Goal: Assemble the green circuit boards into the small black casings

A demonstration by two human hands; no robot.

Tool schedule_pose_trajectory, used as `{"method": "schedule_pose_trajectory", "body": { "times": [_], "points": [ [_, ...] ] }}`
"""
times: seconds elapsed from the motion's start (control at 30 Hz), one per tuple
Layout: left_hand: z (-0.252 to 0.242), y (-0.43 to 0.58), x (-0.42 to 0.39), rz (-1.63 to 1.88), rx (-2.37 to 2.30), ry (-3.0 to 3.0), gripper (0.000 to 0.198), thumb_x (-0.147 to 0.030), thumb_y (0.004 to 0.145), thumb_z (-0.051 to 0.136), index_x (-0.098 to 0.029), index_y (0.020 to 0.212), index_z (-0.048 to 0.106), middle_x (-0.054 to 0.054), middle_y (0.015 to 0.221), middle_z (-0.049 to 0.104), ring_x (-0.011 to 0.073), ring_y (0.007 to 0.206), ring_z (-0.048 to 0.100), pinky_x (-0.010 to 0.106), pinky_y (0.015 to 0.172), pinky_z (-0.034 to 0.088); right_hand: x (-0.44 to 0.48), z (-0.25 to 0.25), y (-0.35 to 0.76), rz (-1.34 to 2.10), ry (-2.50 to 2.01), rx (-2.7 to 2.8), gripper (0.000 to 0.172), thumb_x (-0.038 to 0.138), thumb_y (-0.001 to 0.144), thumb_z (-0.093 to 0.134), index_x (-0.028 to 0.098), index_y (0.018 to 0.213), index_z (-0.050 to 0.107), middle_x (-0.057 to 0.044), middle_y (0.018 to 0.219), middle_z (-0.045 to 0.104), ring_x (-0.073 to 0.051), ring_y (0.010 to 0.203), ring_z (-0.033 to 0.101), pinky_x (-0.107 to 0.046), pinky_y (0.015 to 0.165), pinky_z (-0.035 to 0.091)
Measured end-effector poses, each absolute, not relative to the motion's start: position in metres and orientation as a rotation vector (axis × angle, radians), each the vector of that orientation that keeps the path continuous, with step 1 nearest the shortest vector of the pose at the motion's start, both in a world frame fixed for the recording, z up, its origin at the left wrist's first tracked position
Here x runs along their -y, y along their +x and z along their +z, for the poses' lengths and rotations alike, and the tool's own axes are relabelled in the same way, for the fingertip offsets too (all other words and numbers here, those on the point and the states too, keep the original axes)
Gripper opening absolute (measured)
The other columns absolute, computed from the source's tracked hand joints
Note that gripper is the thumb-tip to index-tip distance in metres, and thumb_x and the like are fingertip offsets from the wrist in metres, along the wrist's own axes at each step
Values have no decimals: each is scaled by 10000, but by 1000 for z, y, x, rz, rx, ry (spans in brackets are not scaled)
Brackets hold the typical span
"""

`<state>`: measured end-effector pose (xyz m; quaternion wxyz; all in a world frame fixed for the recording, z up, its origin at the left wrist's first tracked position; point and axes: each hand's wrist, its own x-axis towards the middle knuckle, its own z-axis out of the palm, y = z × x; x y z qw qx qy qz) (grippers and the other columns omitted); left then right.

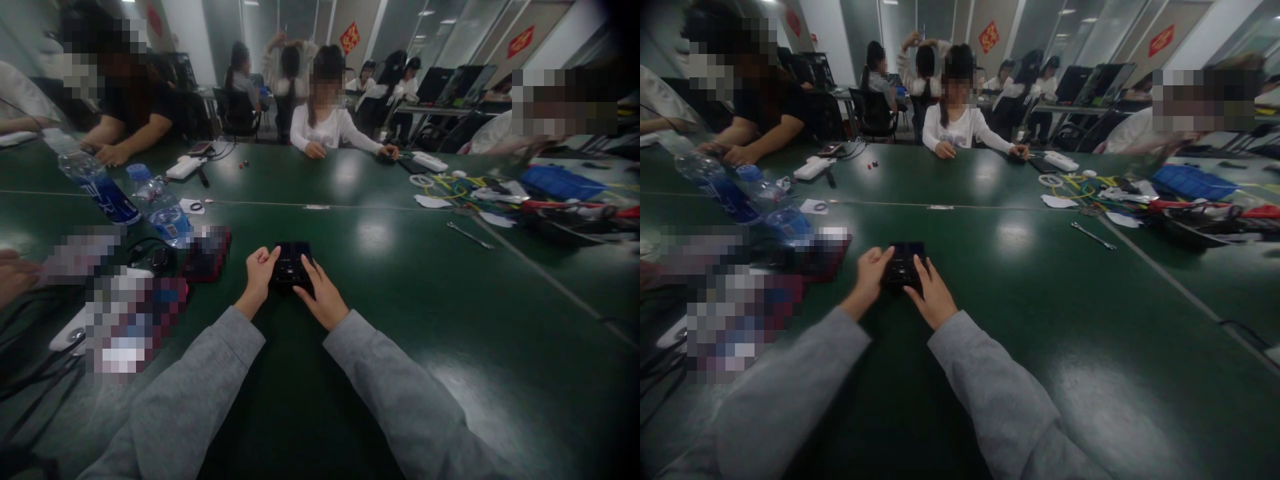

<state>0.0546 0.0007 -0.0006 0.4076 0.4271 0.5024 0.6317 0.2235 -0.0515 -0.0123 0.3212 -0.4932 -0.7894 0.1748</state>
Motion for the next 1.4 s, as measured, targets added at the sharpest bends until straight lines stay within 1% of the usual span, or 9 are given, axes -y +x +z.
{"method": "schedule_pose_trajectory", "body": {
  "times": [0.17,0.3,0.43,0.6,0.7,0.87,1.07,1.17,1.4],
  "points": [
    [6,61,9,1644,-1427,1330,368,-349,838,610,-202,612,359,-54,598,351,99,555,349,236,546,320,52,-11,224,462,-1320,2059,647,424,973,432,256,1543,176,-132,1531,301,-277,1426,303,-519,1120,376],
    [16,70,26,1689,-1516,1726,110,-291,841,603,-205,850,535,25,874,549,171,856,525,331,808,434,53,-11,224,454,-1312,2042,635,379,966,430,232,1537,194,-135,1524,315,-267,1424,306,-513,1121,381],
    [20,77,37,1534,-1532,2044,306,-320,811,641,-234,1100,588,94,1213,562,270,1193,480,469,1016,380,52,-13,225,393,-1309,1986,639,334,925,470,198,1513,257,-147,1492,366,-274,1407,334,-521,1115,391],
    [13,79,40,1412,-1600,2130,517,-375,792,669,-252,1275,534,125,1422,453,348,1359,367,559,1096,329,49,-15,227,317,-1377,1834,612,327,886,522,187,1458,358,-166,1420,444,-300,1323,447,-536,1054,452],
    [9,79,42,1409,-1628,2036,539,-328,823,636,-247,1337,493,132,1474,401,335,1353,408,545,1085,388,46,-16,229,308,-1415,1767,593,311,875,539,193,1437,391,-164,1394,468,-303,1291,479,-540,1038,464],
    [8,81,43,1346,-1516,2099,514,-215,877,538,-266,1384,472,93,1545,339,300,1413,355,511,1122,398,44,-17,230,350,-1386,1770,558,312,901,514,200,1434,391,-154,1367,495,-291,1278,491,-533,1046,459],
    [23,73,45,1618,-1394,2215,358,-216,909,502,-237,1252,600,64,1487,457,274,1442,309,542,1151,343,53,2,231,151,-1284,1640,540,326,942,454,215,1459,346,-134,1425,437,-259,1336,429,-497,1114,392],
    [31,55,41,1768,-1471,2177,344,-218,893,531,-244,1223,622,48,1503,440,283,1446,300,566,1161,310,51,9,240,13,-1302,1517,571,346,946,444,218,1483,298,-139,1455,389,-283,1367,377,-535,1132,344],
    [17,21,27,1712,-1697,2077,396,-170,882,506,-221,1260,613,77,1400,557,262,1416,364,548,1171,308,36,2,260,-52,-1337,1458,519,298,910,470,154,1405,412,-170,1319,505,-271,1259,484,-522,1068,420]
  ]
}}
